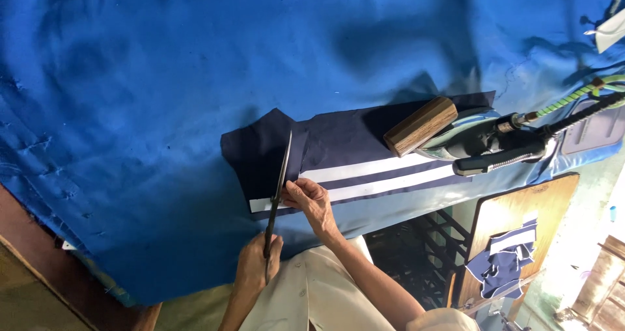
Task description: The person cuts a dark blue fabric with white stripes using shears, then irons the fabric with a steam iron. They continue cutting along the white stripes and trim the edges of the fabric pieces.
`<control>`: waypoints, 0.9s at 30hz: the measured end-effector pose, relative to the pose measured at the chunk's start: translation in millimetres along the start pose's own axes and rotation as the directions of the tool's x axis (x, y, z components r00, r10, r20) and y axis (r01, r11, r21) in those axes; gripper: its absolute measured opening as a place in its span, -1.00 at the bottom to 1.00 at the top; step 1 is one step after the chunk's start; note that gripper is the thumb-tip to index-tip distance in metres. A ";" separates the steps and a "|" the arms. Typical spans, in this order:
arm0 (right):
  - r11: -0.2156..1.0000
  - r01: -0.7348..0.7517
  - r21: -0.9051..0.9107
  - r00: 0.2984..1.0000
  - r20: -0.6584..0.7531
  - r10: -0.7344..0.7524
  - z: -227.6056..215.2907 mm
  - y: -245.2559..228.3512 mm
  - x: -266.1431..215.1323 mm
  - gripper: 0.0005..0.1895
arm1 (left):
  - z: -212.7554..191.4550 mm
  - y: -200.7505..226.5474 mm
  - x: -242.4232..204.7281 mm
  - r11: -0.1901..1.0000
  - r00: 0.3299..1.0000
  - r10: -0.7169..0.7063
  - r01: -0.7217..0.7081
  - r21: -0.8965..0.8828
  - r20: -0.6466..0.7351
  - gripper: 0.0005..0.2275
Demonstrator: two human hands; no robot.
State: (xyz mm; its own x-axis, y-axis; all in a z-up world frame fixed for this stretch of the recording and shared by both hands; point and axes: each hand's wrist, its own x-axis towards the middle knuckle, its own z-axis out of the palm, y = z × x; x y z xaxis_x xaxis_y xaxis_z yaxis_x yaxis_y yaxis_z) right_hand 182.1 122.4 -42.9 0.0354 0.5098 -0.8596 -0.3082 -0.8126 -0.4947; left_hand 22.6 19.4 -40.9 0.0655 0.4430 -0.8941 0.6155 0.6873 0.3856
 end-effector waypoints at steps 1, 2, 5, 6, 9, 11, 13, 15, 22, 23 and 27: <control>1.000 -0.003 0.002 1.000 0.003 0.003 -1.0 2.8 1.6 -0.72 | -3.1 6.8 1.7 1.000 1.000 -0.004 0.004 0.001 -0.002 -0.62; 1.000 -0.003 0.019 1.000 0.007 0.003 -2.1 5.3 2.8 -0.73 | -6.1 13.8 3.0 1.000 1.000 -0.006 0.006 -0.002 -0.012 -0.69; 0.999 -0.006 0.045 1.000 0.006 0.006 -2.8 3.9 3.4 -0.76 | -3.6 14.7 8.6 1.000 0.998 -0.015 0.015 0.009 -0.062 -0.66; 0.999 -0.013 0.050 1.000 0.004 0.013 -3.0 2.2 2.8 -0.77 | -0.3 11.6 10.3 0.999 0.994 -0.025 0.027 0.020 -0.103 -0.51; 0.999 -0.018 0.037 1.000 0.010 0.017 -2.3 -1.4 2.2 -0.74 | -5.4 18.0 4.5 0.992 0.990 0.019 -0.036 -0.122 -0.143 -0.50; 0.998 -0.027 0.054 1.000 0.000 0.027 -2.8 2.0 3.5 -0.76 | -9.8 18.4 1.3 0.982 0.996 0.006 -0.023 -0.186 -0.093 -0.51; 0.997 -0.032 0.067 0.999 -0.010 0.033 -1.3 0.9 2.7 -0.77 | -20.7 24.4 -6.1 0.968 0.999 0.000 -0.010 -0.252 -0.043 -0.51; 1.000 -0.016 0.013 1.000 -0.011 0.016 2.0 -4.3 -0.5 -0.73 | -38.0 35.9 -18.1 0.999 0.993 0.050 -0.052 0.011 0.105 -0.63; 0.986 -0.041 -0.159 0.999 -0.004 0.041 26.0 -12.7 -9.9 -0.51 | -27.6 -68.4 -53.2 0.999 0.990 -0.042 0.042 -0.001 0.131 -0.85; 0.980 -0.010 -0.198 1.000 -0.014 0.007 28.2 -7.1 -8.3 -0.59 | -26.9 -75.3 -54.5 0.994 0.984 -0.107 0.105 0.024 0.146 -0.83; 0.996 0.043 -0.073 0.998 -0.037 -0.046 25.2 28.5 7.2 -0.67 | -30.0 -83.6 -53.5 0.993 0.984 -0.118 0.118 0.014 0.131 -0.79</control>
State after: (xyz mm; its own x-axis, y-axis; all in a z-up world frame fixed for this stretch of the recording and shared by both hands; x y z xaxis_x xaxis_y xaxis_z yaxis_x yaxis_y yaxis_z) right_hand 149.6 110.0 -60.0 0.0847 0.5357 -0.8402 -0.2362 -0.8084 -0.5392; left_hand -55.9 -44.5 -18.4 0.0949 0.2790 -0.9556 0.6296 0.7268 0.2748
